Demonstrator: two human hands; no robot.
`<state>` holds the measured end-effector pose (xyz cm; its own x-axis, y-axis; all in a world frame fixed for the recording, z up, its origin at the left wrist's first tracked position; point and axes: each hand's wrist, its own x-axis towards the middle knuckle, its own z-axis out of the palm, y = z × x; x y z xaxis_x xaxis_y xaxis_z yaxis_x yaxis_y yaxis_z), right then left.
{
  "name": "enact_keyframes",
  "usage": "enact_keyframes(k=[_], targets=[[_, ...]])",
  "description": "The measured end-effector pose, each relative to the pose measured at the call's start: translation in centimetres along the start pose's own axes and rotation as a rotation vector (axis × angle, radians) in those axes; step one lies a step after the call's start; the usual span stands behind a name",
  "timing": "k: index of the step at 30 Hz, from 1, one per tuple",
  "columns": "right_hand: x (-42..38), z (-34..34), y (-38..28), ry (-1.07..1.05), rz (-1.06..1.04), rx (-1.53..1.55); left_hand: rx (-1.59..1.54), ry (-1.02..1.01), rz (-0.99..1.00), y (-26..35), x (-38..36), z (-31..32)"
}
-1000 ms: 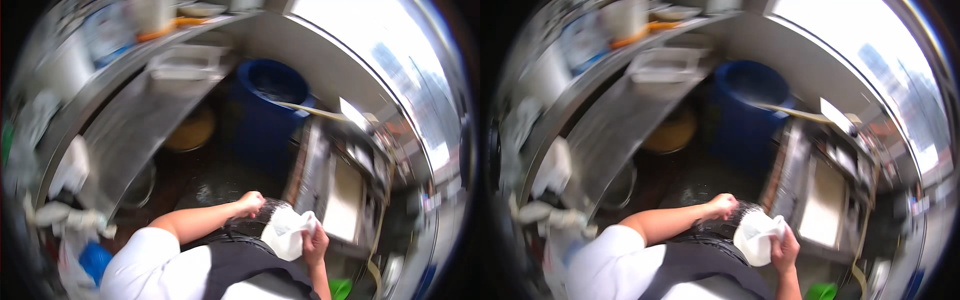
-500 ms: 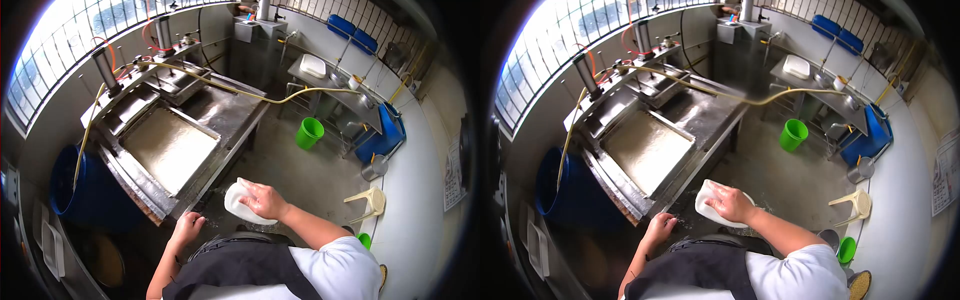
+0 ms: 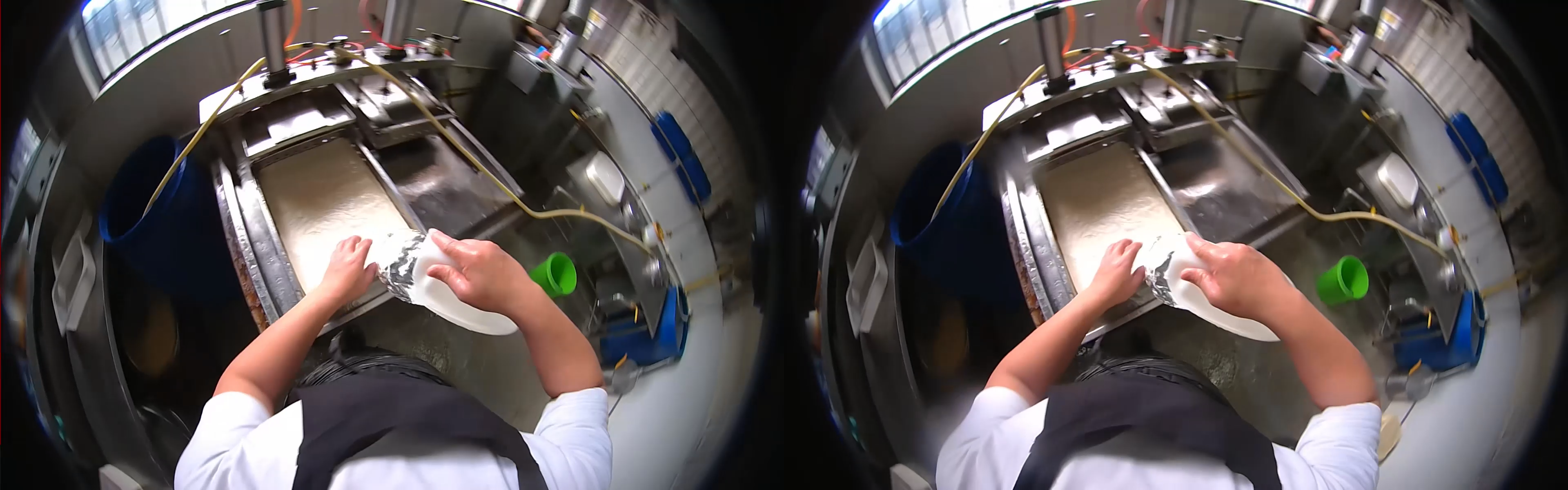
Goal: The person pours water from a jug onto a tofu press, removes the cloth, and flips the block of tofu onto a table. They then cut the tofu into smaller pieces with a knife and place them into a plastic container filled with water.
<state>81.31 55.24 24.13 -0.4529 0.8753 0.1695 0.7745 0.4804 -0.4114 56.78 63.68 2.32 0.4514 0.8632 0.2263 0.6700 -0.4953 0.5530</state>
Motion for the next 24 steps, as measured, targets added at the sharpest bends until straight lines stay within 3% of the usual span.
enact_keyframes(k=[1, 3, 4, 6, 7, 9, 11, 14, 16, 17, 19, 20, 22, 23, 24], targets=[[1.8, -0.5, -0.2, -0.107, 0.034, -0.039, -0.007, 0.027, -0.032, -0.7, 1.0, 0.4], [5.0, -0.5, 0.0, -0.249, 0.052, -0.142, 0.265, -0.185, -0.179, -2.2, 3.2, 1.2], [6.7, -0.4, -0.2, -0.276, 0.027, -0.150, 0.213, -0.265, -0.187, -4.4, 3.4, 2.8], [9.6, -0.2, -0.8, -0.467, 0.018, -0.267, 0.191, -0.154, -0.027, -6.9, 3.8, 5.9], [10.7, 0.9, 0.0, -0.482, -0.048, -0.318, 0.183, -0.153, -0.049, -7.1, 4.1, 6.3], [13.1, 1.5, -0.7, -0.554, -0.072, -0.361, 0.127, -0.374, -0.036, -4.3, 5.5, 1.9], [14.9, 1.6, -0.7, -0.596, -0.134, -0.429, 0.139, -0.345, -0.046, -6.6, 6.7, 2.1], [16.4, 1.2, 2.4, -0.374, -0.199, -0.480, 0.257, -0.317, -0.112, -9.2, 8.9, 0.3], [17.5, 0.0, 5.4, -0.205, -0.188, -0.474, 0.158, -0.210, -0.429, -12.1, 9.3, -0.6], [17.8, 0.0, 8.2, -0.077, -0.176, -0.437, 0.164, -0.205, -0.438, -12.8, 8.9, -1.3], [18.3, 1.1, 15.6, 0.172, -0.121, -0.352, 0.265, -0.138, -0.659, -13.3, 8.3, -3.0], [18.4, 2.1, 19.3, 0.289, -0.074, -0.303, 0.271, -0.134, -0.673, -12.9, 7.9, -3.6], [18.0, 4.4, 24.7, 0.535, 0.013, -0.207, 0.293, -0.402, -0.657, -11.4, 6.5, -4.6], [17.7, 6.0, 26.9, 0.592, 0.164, 0.020, 0.375, -0.243, -0.546, -11.1, 4.5, -3.0], [17.5, 7.7, 28.8, 0.657, 0.185, 0.080, 0.387, -0.241, -0.560, -10.2, 3.5, -3.1]])
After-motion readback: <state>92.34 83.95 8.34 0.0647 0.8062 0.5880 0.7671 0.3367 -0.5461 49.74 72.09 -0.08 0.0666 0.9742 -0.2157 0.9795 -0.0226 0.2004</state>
